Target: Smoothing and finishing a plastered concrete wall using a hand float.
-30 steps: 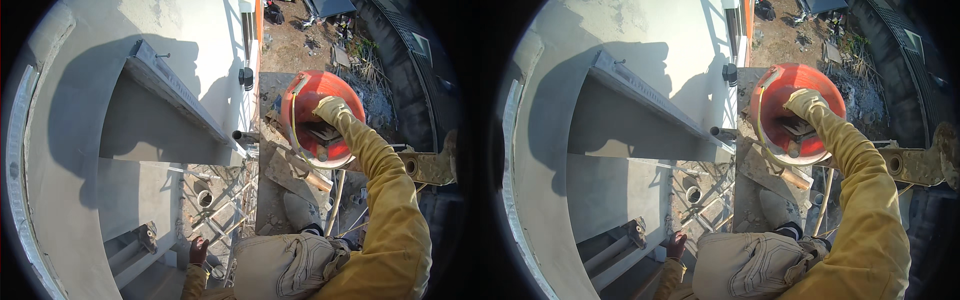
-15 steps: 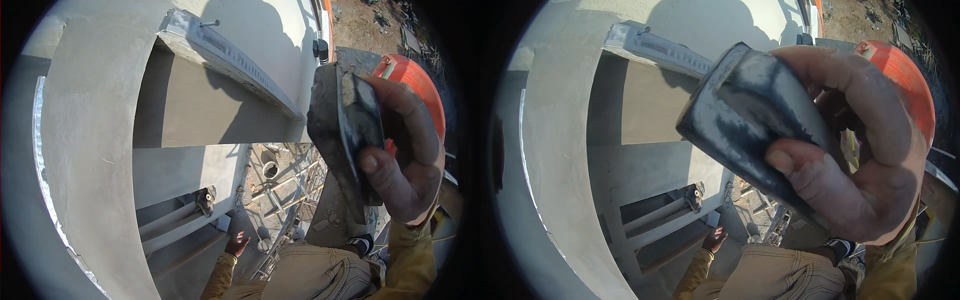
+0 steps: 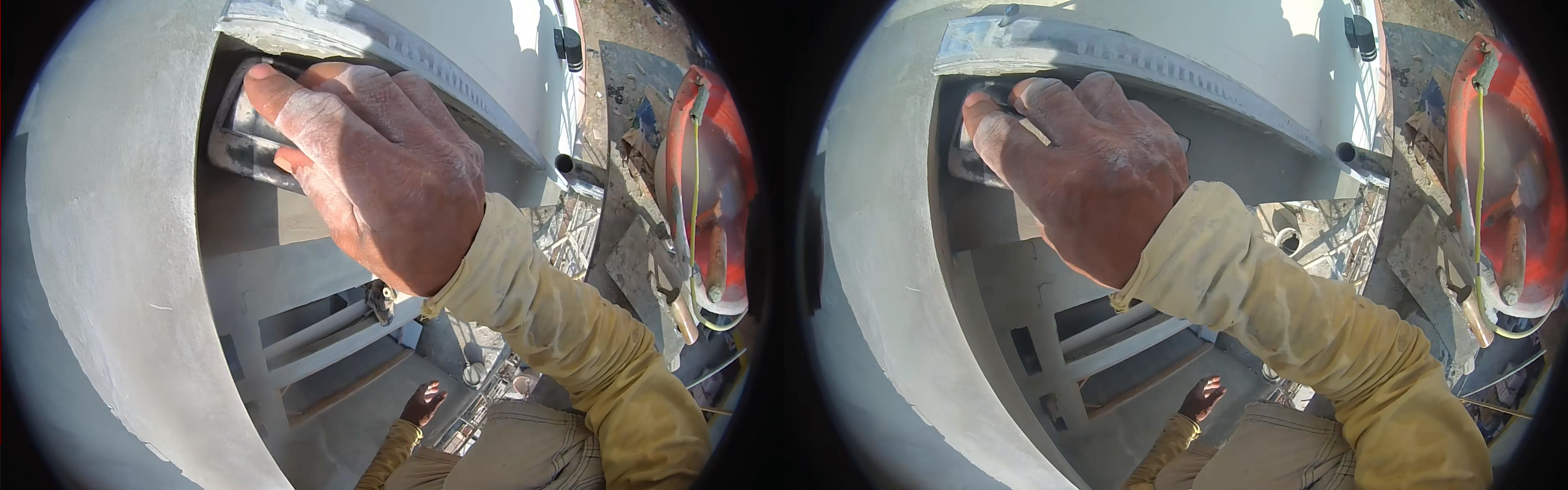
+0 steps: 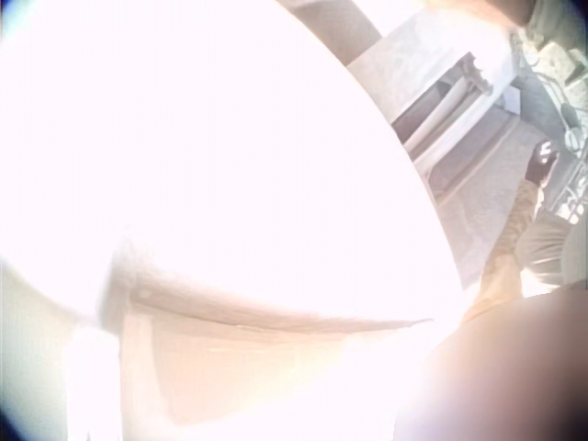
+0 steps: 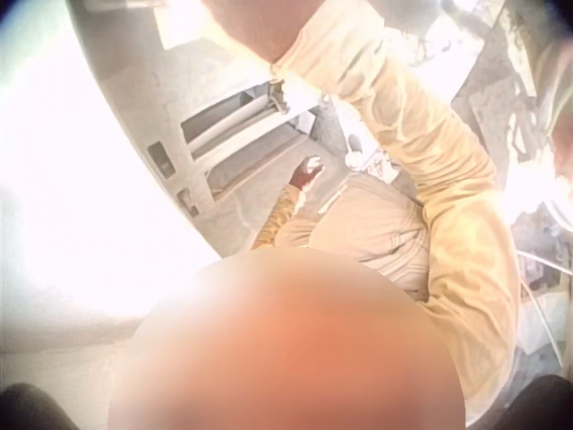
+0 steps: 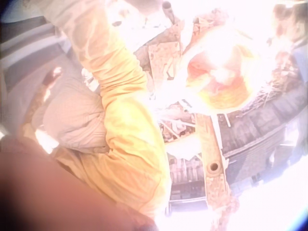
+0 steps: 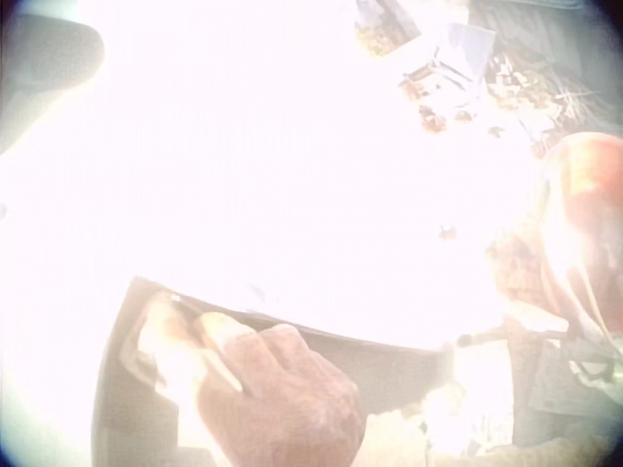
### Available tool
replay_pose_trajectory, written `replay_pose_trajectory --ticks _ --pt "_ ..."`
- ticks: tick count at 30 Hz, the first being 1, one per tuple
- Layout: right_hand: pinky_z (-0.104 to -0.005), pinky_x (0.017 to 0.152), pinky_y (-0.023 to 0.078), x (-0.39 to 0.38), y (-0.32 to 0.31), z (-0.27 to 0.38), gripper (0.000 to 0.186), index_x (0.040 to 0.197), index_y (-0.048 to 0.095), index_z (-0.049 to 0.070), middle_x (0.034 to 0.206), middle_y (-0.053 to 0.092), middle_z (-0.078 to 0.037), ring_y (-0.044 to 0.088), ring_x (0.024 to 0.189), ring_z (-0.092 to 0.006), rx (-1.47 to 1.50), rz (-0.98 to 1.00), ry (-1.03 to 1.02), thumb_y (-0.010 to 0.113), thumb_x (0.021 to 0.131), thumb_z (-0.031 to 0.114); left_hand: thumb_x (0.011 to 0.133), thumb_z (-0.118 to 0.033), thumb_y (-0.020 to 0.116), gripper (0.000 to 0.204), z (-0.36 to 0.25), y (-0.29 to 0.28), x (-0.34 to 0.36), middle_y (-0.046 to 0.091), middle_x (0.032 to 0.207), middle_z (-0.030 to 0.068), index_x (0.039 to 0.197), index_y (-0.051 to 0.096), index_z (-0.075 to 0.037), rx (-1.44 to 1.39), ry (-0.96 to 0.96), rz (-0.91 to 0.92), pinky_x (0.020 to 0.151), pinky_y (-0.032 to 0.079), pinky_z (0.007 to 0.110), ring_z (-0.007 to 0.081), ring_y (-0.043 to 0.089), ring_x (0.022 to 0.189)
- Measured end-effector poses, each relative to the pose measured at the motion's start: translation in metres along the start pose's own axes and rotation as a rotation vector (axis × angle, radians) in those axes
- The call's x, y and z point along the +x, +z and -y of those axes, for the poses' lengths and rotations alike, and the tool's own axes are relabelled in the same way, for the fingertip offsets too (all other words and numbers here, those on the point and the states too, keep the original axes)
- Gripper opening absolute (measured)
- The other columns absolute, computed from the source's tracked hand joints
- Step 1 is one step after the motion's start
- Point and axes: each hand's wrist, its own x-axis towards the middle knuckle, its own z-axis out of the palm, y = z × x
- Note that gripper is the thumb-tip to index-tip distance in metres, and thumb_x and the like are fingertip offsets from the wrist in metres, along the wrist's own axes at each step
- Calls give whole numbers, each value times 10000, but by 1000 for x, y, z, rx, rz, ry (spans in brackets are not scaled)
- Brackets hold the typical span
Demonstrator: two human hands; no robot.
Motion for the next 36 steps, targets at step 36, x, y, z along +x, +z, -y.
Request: replay_pose_trajectory --ticks 36 --pt "-371 776 481 -23 -17 -8 460 1153 584 33 1124 634 -139 585 852 -299 154 49 61 750 724 42 834 -444 713 603 29 9 26 626 1134 171 1228 551 -17 -217 -26 -40 807 531 326 233 620 1029"
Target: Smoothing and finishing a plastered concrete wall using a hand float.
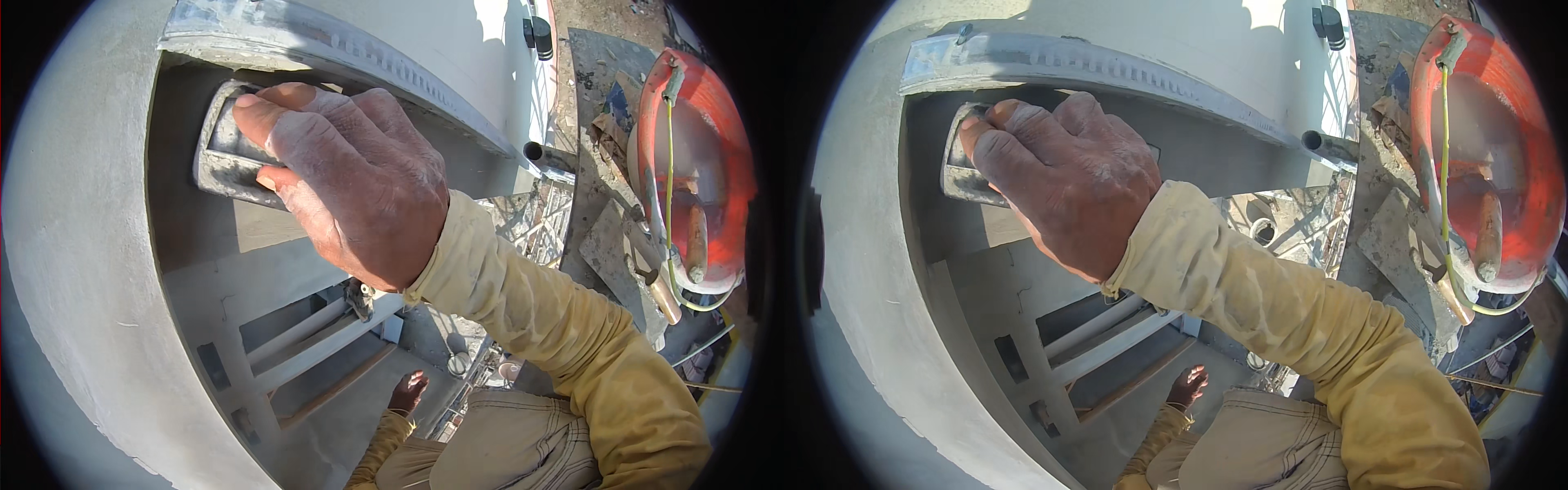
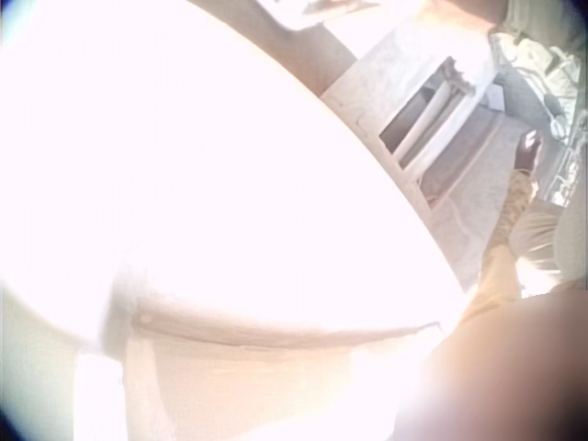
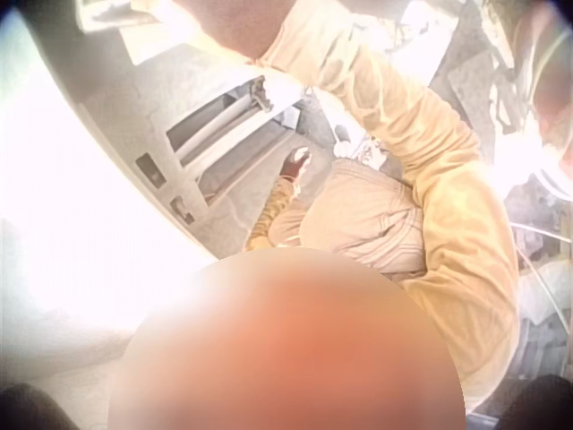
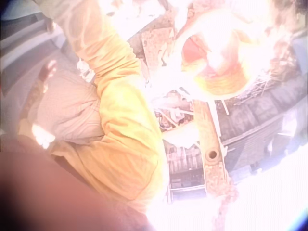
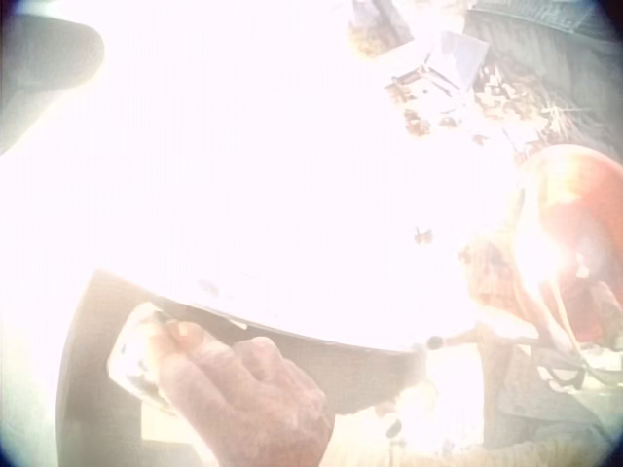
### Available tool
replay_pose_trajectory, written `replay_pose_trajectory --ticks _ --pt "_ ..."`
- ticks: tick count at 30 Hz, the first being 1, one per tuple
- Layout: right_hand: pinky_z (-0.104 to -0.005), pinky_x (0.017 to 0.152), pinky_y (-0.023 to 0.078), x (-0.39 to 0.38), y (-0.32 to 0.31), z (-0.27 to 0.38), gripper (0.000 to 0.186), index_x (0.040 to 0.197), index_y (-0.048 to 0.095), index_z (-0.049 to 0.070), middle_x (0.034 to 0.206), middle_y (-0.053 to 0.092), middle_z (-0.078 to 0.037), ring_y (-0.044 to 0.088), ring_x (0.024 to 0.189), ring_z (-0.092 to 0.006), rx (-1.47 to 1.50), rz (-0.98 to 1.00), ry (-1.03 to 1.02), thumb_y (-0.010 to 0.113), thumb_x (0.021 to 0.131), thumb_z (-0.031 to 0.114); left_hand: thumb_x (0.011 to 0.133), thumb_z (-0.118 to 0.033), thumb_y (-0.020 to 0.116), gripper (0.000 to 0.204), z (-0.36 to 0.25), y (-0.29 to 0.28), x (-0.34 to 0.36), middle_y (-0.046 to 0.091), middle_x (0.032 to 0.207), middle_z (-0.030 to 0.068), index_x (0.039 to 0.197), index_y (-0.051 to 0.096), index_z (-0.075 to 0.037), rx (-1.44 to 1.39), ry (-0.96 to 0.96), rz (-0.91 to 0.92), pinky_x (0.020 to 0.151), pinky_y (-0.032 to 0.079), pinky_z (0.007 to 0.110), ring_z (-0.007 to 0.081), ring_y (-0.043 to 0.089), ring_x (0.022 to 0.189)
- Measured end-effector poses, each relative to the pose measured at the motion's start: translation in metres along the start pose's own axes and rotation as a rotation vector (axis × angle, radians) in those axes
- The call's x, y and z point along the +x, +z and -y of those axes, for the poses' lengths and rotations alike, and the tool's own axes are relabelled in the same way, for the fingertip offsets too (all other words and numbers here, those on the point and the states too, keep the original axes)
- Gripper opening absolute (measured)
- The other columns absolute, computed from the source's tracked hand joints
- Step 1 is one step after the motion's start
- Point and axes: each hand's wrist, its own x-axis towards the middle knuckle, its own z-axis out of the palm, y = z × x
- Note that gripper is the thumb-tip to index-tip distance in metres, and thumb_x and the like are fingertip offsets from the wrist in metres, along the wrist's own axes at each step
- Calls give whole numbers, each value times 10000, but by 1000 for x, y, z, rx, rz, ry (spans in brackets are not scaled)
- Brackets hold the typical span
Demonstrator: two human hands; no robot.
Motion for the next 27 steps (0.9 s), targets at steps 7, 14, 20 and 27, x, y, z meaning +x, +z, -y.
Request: replay_pose_trajectory --ticks 7,14,20,27 --pt "-414 821 487 -62 -49 -30 385 1210 537 74 1142 611 -128 575 931 -313 -277 206 485 647 846 137 848 -418 685 637 -13 2 7 581 1227 131 1327 469 -58 69 -129 99 827 518 423 239 612 1065" --pt "-402 781 504 -35 -21 1 443 1188 544 60 1137 605 -111 554 939 -311 -33 113 226 716 785 122 875 -399 655 602 -20 5 -4 572 1243 152 1329 463 -53 44 -92 83 829 522 438 257 620 1058" --pt "-389 792 505 -83 -24 -46 423 1203 509 16 1130 588 -146 560 958 -316 -205 77 341 659 810 59 864 -421 663 625 -14 2 -5 568 1254 152 1326 463 -50 156 19 116 801 526 420 258 617 1059" --pt "-371 867 470 -141 -43 -77 419 1238 479 -3 1101 543 -173 565 1004 -285 24 22 937 612 844 45 862 -335 705 495 -12 11 14 649 1055 157 1176 560 20 89 57 56 665 535 279 170 644 929"
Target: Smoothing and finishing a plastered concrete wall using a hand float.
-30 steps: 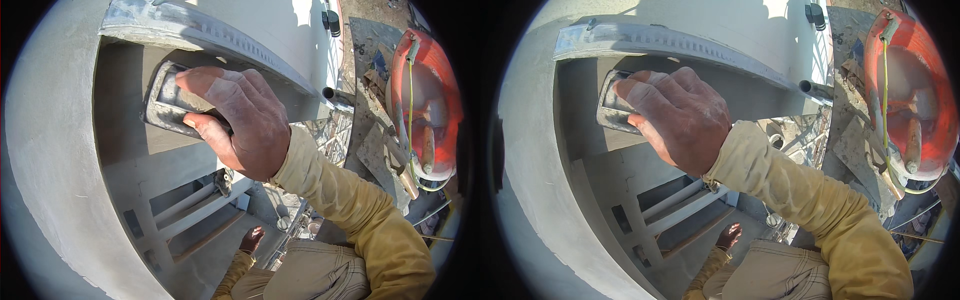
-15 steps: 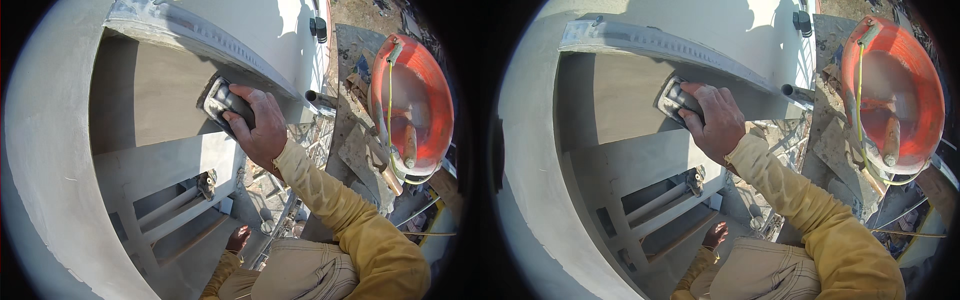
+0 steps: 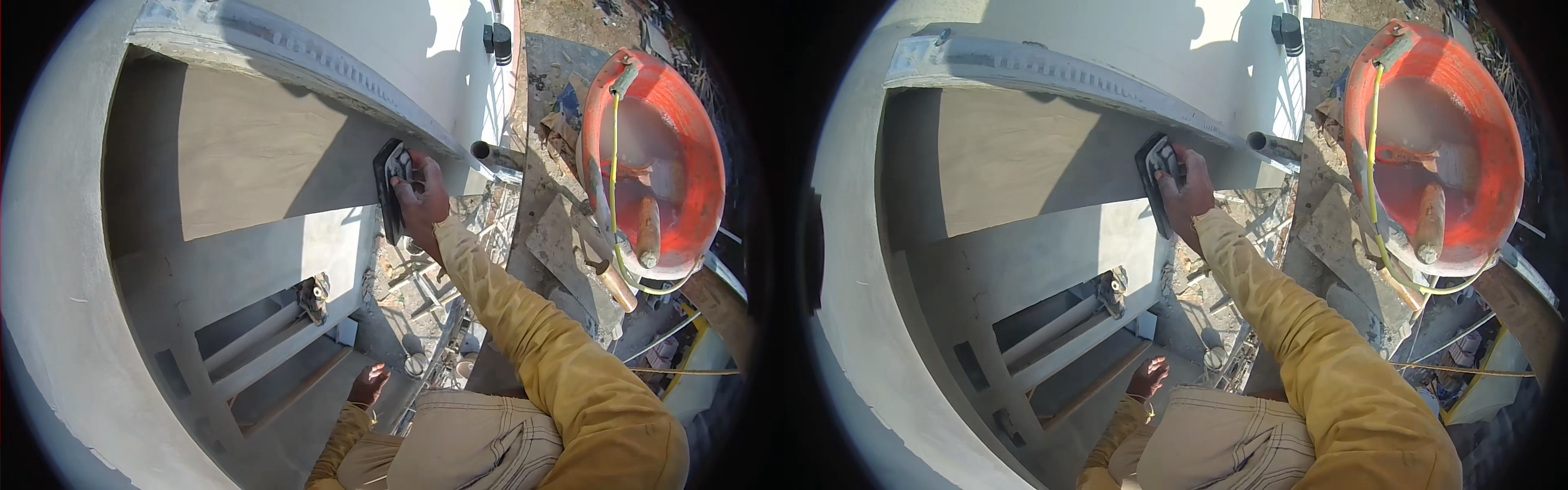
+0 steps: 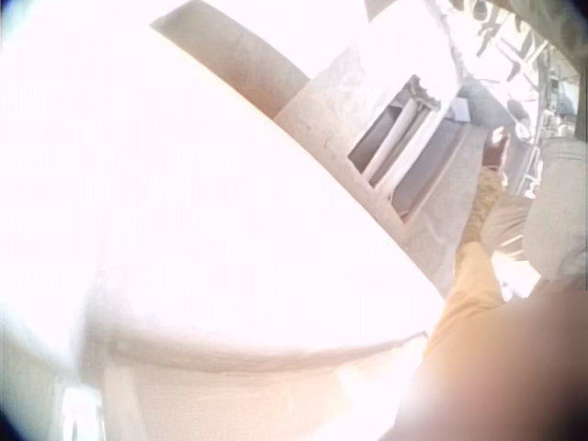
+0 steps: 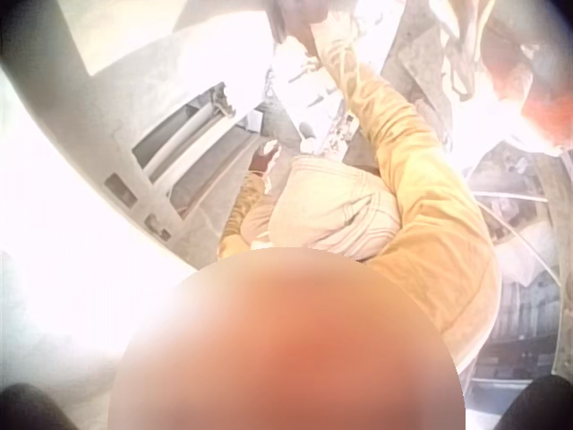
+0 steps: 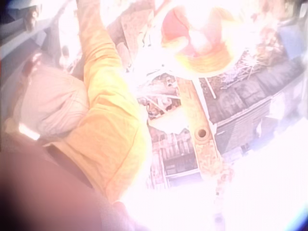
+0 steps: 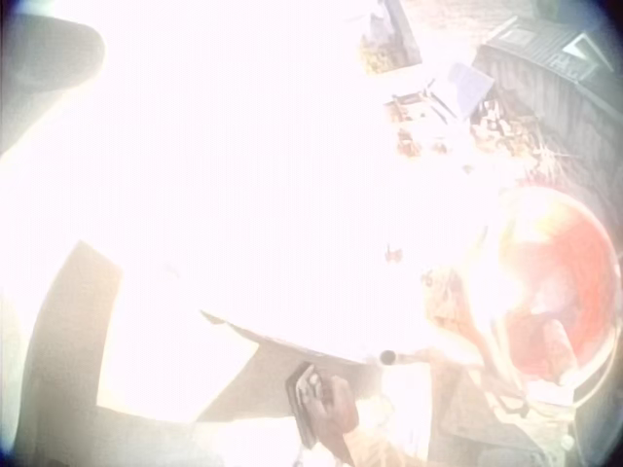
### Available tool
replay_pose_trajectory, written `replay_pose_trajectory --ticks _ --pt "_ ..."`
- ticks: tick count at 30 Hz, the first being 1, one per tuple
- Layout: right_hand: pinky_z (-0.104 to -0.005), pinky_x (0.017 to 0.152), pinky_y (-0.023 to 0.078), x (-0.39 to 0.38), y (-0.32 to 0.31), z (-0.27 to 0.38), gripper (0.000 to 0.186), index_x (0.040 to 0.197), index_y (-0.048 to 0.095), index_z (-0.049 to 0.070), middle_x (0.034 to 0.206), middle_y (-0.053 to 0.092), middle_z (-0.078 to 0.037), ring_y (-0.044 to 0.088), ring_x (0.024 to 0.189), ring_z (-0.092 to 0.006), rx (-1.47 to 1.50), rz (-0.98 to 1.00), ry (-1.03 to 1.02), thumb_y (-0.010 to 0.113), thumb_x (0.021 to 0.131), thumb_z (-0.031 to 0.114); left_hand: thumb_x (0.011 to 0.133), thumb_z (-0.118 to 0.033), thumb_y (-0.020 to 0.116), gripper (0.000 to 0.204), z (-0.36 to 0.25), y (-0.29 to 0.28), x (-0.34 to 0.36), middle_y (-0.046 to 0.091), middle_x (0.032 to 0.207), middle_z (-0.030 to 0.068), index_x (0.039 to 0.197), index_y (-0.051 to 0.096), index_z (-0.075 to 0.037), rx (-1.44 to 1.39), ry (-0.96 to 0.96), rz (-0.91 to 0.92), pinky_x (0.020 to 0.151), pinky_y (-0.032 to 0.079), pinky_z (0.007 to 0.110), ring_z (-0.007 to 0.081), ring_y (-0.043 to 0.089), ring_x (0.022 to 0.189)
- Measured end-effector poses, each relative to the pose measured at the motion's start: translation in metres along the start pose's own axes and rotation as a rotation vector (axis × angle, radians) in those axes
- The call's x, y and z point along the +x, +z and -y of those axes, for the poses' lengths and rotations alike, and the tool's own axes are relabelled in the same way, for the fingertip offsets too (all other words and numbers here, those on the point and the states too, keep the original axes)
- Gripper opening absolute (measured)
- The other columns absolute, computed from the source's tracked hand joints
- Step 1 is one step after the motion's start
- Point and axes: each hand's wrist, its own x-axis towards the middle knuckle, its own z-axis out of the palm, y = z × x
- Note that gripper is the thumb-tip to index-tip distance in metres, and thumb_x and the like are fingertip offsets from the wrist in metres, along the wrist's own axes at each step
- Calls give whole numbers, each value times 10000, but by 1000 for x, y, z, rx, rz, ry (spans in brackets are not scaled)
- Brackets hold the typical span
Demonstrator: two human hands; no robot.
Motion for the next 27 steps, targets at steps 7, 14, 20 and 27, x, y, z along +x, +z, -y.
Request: replay_pose_trajectory --ticks 7,14,20,27 --pt "-402 814 464 6 62 163 493 1186 582 0 1098 566 -162 541 941 -321 147 72 -948 726 716 34 873 -301 682 462 6 -2 -6 634 1089 131 1210 541 -17 -142 -163 37 661 533 275 172 643 916" --pt "-423 884 439 11 5 29 414 1240 508 4 1099 552 -183 530 996 -336 -232 6 -263 610 843 67 869 -421 655 616 -4 -2 -13 557 1251 151 1326 466 -53 -119 -180 -16 841 515 474 268 612 1057" --pt "-327 828 500 -8 0 12 401 1254 490 -2 1111 523 -138 589 943 -203 -97 13 19 603 878 74 862 -394 663 561 -12 1 -13 645 1078 110 1257 510 -25 -98 -146 48 607 502 267 151 636 903" --pt "-328 710 483 -6 52 169 506 1184 505 -23 1029 517 -147 534 859 -235 41 36 -726 735 751 101 850 -409 674 586 -4 2 -19 627 1128 126 1262 509 -26 -166 -172 -21 650 522 305 168 641 899"
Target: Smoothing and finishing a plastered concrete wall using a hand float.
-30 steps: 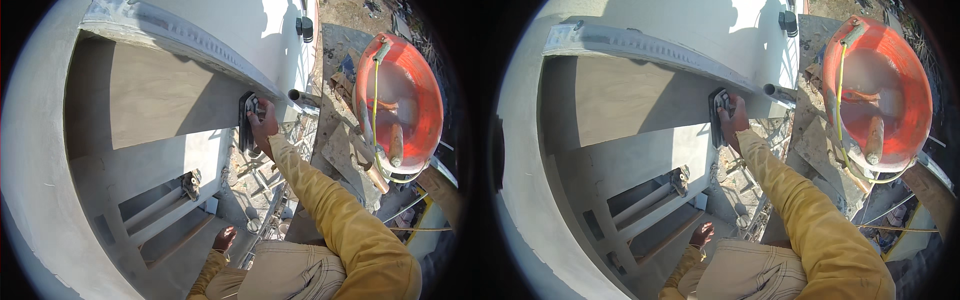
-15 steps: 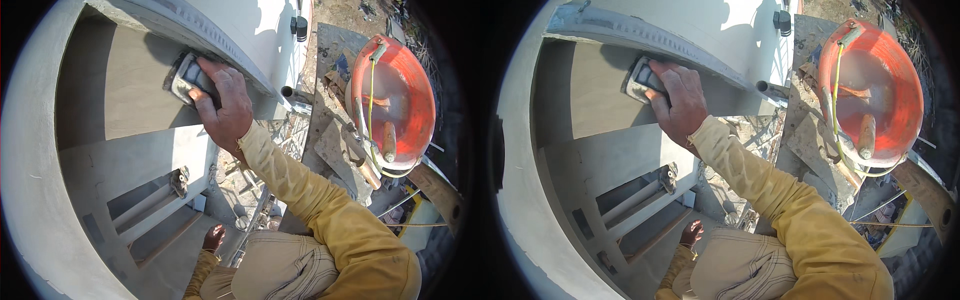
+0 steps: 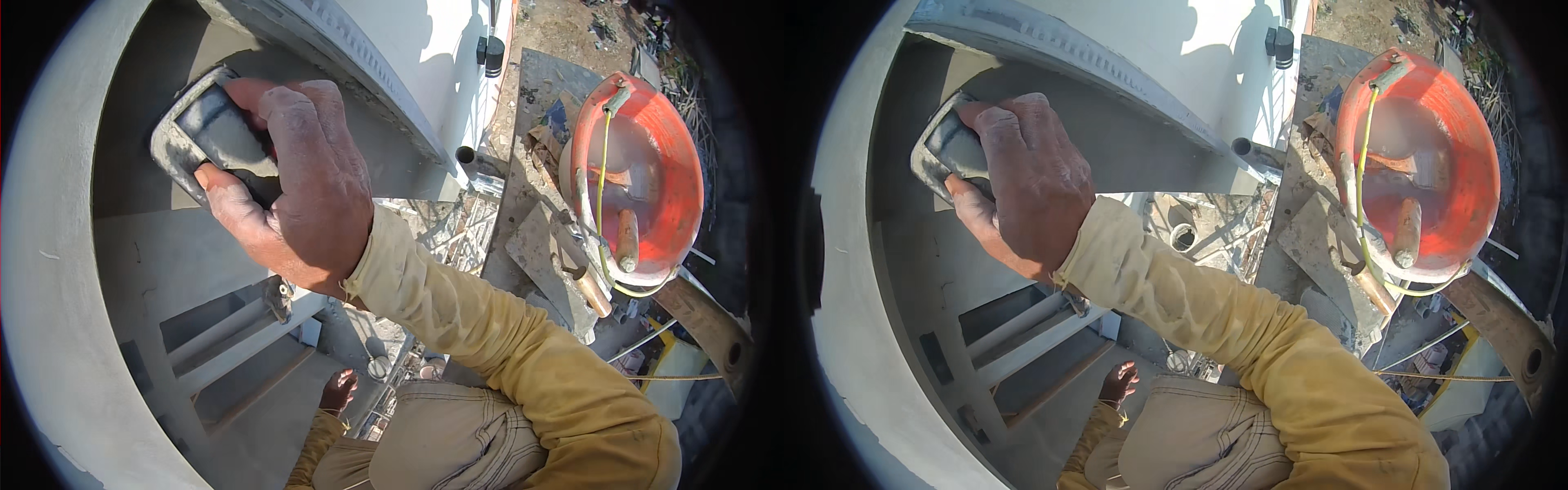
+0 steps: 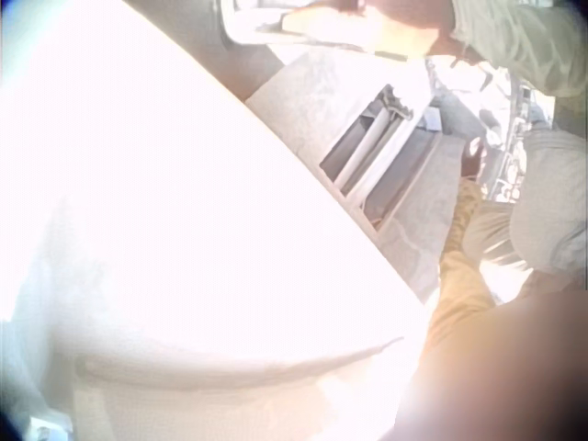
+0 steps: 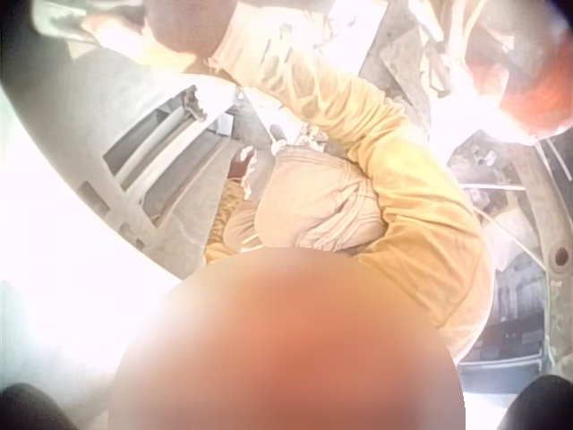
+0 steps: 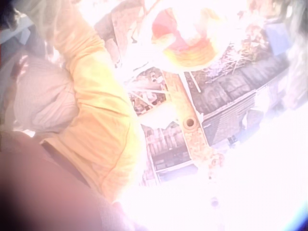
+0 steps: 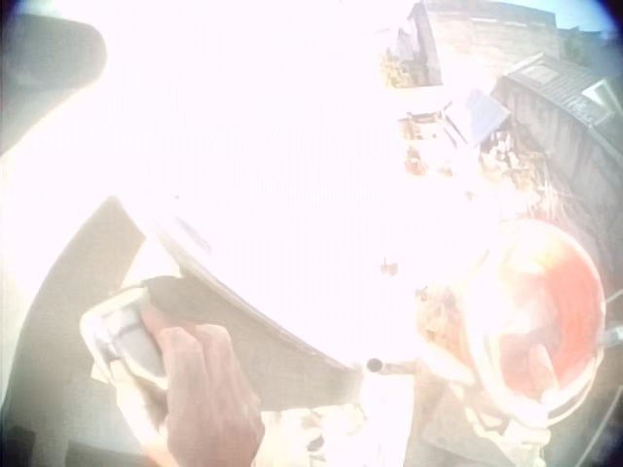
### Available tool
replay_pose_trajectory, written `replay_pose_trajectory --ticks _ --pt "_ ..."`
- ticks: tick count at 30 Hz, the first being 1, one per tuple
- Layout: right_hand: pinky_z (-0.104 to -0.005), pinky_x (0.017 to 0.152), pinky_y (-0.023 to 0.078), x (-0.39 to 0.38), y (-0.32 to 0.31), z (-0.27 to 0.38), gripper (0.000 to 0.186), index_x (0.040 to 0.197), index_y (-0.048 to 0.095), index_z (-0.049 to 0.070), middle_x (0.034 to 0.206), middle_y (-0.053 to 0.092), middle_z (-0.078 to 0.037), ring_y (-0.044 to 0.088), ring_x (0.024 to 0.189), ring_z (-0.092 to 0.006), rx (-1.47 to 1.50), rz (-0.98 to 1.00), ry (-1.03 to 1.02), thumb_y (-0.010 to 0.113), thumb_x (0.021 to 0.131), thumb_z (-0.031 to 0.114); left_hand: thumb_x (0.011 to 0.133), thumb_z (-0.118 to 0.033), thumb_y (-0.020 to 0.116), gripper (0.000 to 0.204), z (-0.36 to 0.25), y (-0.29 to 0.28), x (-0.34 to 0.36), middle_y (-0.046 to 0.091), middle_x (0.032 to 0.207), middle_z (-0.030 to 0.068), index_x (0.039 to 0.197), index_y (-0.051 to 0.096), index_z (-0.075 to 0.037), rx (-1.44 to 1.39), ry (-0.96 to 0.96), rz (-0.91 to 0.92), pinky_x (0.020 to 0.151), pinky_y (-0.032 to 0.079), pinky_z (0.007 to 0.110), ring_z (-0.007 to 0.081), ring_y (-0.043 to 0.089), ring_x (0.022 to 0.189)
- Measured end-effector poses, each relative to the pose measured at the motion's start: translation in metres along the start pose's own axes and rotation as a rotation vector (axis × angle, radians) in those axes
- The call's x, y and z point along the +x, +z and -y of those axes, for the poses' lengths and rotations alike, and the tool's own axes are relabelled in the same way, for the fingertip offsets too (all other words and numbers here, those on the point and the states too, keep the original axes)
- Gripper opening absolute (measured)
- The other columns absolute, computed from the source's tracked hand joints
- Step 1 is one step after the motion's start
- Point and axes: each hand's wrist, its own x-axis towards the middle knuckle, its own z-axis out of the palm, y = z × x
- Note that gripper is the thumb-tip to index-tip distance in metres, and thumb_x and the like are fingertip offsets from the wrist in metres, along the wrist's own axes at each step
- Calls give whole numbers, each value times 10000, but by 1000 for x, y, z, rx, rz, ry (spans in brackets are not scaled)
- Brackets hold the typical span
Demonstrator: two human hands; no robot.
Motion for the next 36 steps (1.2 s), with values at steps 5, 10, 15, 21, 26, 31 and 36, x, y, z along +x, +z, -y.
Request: replay_pose_trajectory --ticks 5,10,15,21,26,31,36 --pt "-314 718 492 -29 -12 -35 462 1141 429 -76 986 543 -154 548 836 -176 -20 -40 476 688 815 124 844 -425 679 609 10 2 4 633 1118 136 1266 509 -20 -14 -17 19 626 524 303 176 644 919" --pt "-339 785 475 -106 -50 -142 487 1099 445 -83 975 559 -171 563 858 -221 -458 -104 877 680 820 240 843 -418 683 605 1 3 8 638 1109 136 1266 512 -21 46 -17 59 625 526 307 182 644 917" --pt "-297 699 478 -128 -67 -163 485 1080 471 -75 931 560 -124 554 784 -171 -307 -134 1190 708 806 248 849 -420 675 606 -15 4 10 638 1118 138 1275 506 -25 46 24 52 652 533 331 198 642 954" --pt "-298 639 467 -68 -30 -79 481 1054 458 -71 858 554 -88 538 734 -146 213 -111 793 711 793 245 853 -412 675 623 1 5 5 641 1079 127 1293 482 -15 -36 27 20 620 516 309 180 630 906" --pt "-254 567 443 -83 -43 -131 388 1057 496 -51 862 574 -60 535 669 -89 -191 -183 1009 690 833 200 857 -395 675 634 8 3 8 630 977 92 1292 472 21 -38 -34 39 514 447 246 136 586 808" --pt "-273 603 477 -164 -77 -208 248 1039 583 5 837 616 -55 586 718 -128 199 -220 1388 624 871 184 860 -428 665 644 -7 8 11 603 1124 138 1311 466 -12 4 -12 104 702 500 369 215 612 954" --pt "-260 622 427 -130 -56 -179 240 1083 591 13 830 604 -21 543 697 -103 367 -289 1138 596 900 169 861 -430 651 626 -7 7 3 628 1149 152 1311 478 -32 -35 25 50 694 526 338 210 639 966"
